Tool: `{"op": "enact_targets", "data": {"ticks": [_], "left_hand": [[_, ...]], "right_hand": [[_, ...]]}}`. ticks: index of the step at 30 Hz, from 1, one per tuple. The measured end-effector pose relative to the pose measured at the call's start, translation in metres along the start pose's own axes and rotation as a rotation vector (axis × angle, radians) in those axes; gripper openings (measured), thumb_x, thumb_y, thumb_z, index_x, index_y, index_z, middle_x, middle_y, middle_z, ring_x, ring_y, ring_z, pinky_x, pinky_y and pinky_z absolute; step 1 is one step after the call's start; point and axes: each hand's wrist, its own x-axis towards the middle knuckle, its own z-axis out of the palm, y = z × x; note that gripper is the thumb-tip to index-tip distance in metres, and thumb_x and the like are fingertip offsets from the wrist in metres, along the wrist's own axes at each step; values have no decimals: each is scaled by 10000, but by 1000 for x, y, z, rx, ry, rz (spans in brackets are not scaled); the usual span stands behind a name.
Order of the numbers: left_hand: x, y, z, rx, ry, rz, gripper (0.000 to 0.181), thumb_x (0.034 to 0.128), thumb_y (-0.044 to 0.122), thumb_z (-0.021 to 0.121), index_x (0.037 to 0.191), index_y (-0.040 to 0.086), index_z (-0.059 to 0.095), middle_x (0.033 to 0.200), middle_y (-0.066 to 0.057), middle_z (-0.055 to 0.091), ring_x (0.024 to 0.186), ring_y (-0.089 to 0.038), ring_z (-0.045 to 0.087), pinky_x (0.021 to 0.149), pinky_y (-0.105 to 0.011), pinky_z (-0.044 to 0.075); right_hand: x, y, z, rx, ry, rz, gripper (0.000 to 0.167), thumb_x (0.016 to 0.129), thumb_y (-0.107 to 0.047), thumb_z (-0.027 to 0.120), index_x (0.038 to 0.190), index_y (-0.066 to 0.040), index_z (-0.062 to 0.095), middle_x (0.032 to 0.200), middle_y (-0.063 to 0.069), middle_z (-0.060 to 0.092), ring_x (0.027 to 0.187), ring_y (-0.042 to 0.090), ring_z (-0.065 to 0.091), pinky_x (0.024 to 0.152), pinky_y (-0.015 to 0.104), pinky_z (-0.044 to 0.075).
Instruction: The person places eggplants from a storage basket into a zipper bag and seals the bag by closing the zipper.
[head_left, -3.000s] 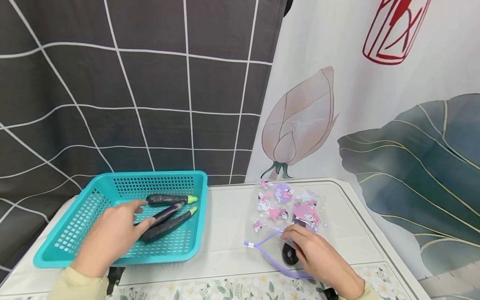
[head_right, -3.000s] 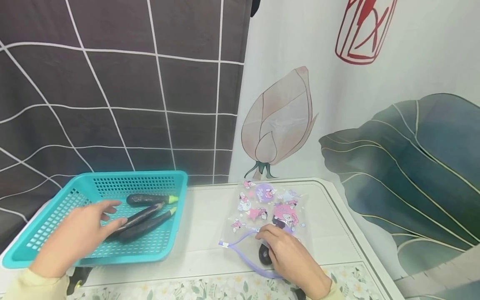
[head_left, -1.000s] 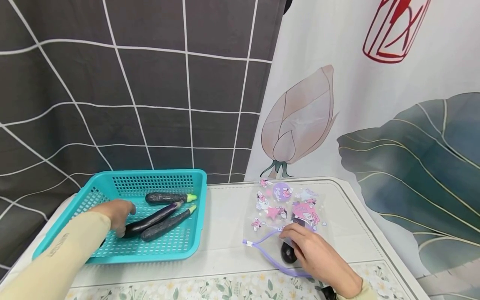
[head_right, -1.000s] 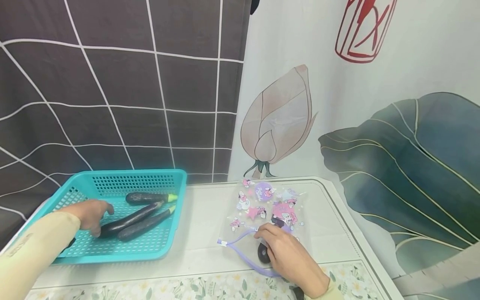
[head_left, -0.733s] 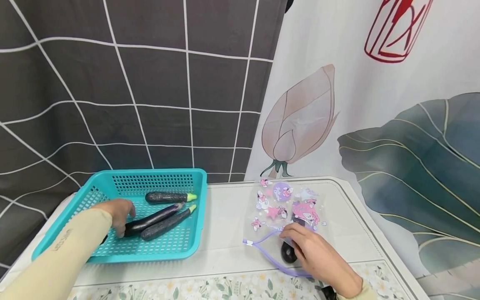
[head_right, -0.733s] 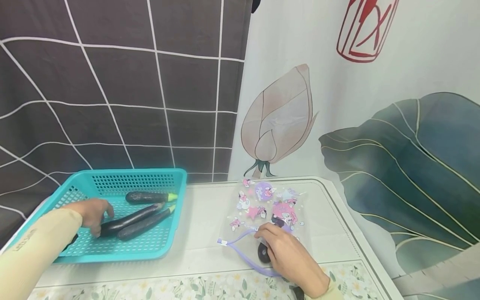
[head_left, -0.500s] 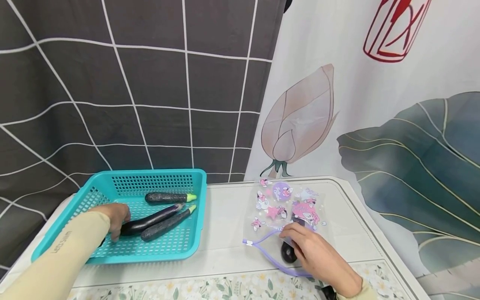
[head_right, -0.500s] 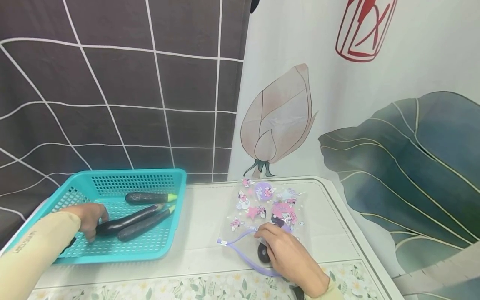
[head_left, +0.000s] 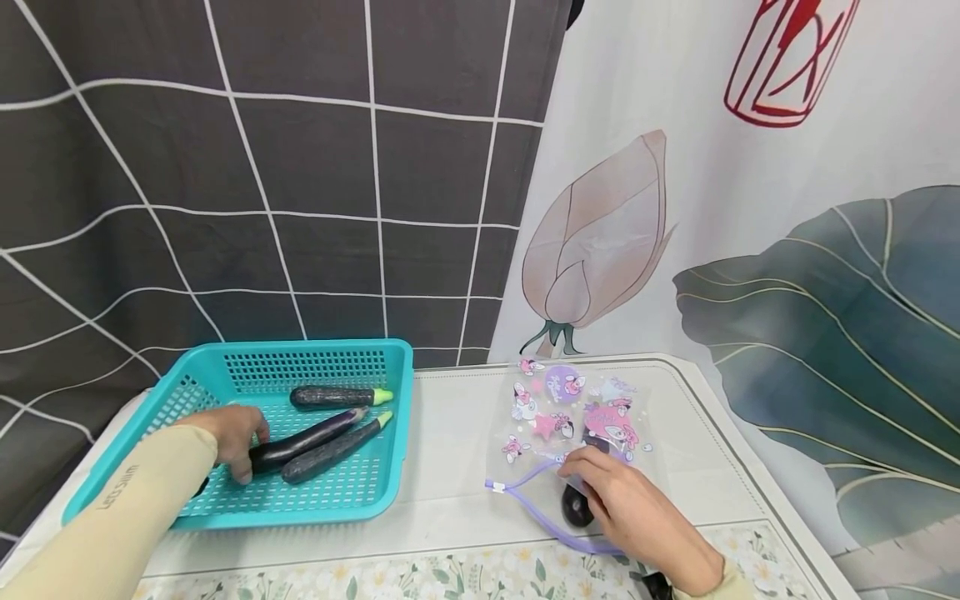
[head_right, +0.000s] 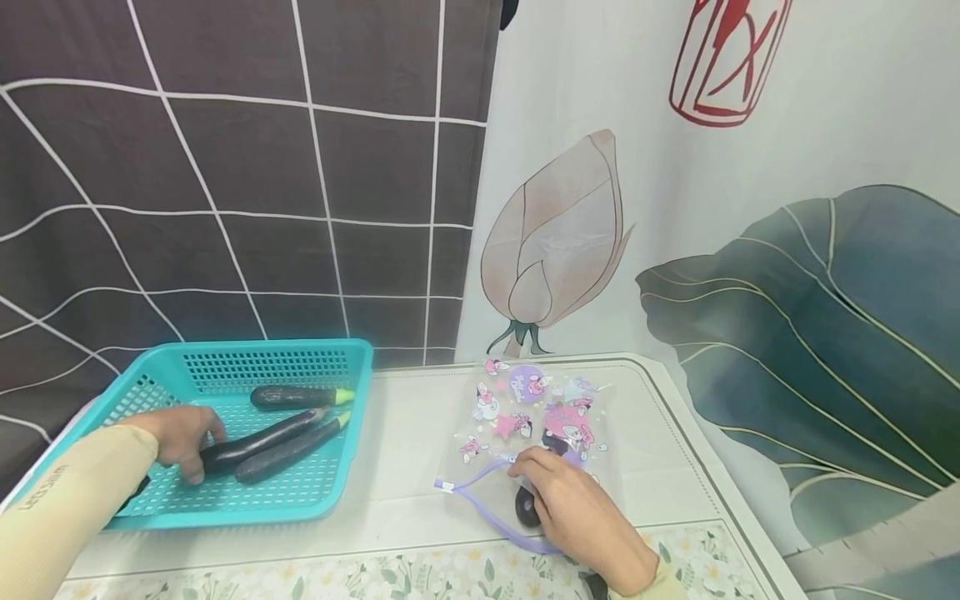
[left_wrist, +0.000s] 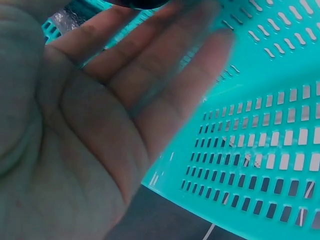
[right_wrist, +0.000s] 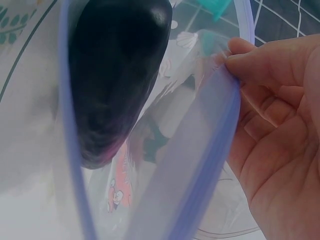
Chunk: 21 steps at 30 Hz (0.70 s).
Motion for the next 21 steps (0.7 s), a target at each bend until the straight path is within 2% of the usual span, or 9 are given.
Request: {"op": "enact_targets", "data": {"ticks": [3, 10, 16, 21], "left_hand": [[0, 2, 0, -23, 14, 25, 484, 668, 42, 917, 1076, -36, 669, 900, -81, 648, 808, -238, 598, 742, -479, 551], [0, 3, -4, -30, 11, 39, 452, 687, 37, 902, 1080, -26, 687, 935, -99, 655, 847, -261, 613, 759, -495, 550], [-4, 2, -8, -43, 45, 102, 443, 696, 18, 884, 1094, -58, 707, 992, -142, 690, 903, -303, 644, 777, -512, 558], [-6, 4, -13, -42, 64, 155, 397, 717, 24, 865, 1071, -80, 720, 989, -140, 708, 885, -274, 642, 800, -512, 558]], "right_hand": [[0, 0, 0, -1, -2, 4, 328, 846, 123, 671, 1080, -107, 675, 1118, -53, 622, 972, 102, 650, 777, 273, 557], [-1, 0, 0, -8, -6, 14, 323, 849, 116, 675, 1083, -107, 675, 1121, -59, 620, 983, 101, 647, 786, 279, 557], [0, 0, 1, -13, 5, -5, 311, 846, 112, 674, 1070, -104, 678, 1109, -59, 619, 966, 95, 644, 779, 274, 555], [0, 0, 0, -12, 5, -9, 312, 844, 114, 676, 1070, -102, 678, 1109, -57, 618, 962, 94, 643, 777, 273, 554]]}}
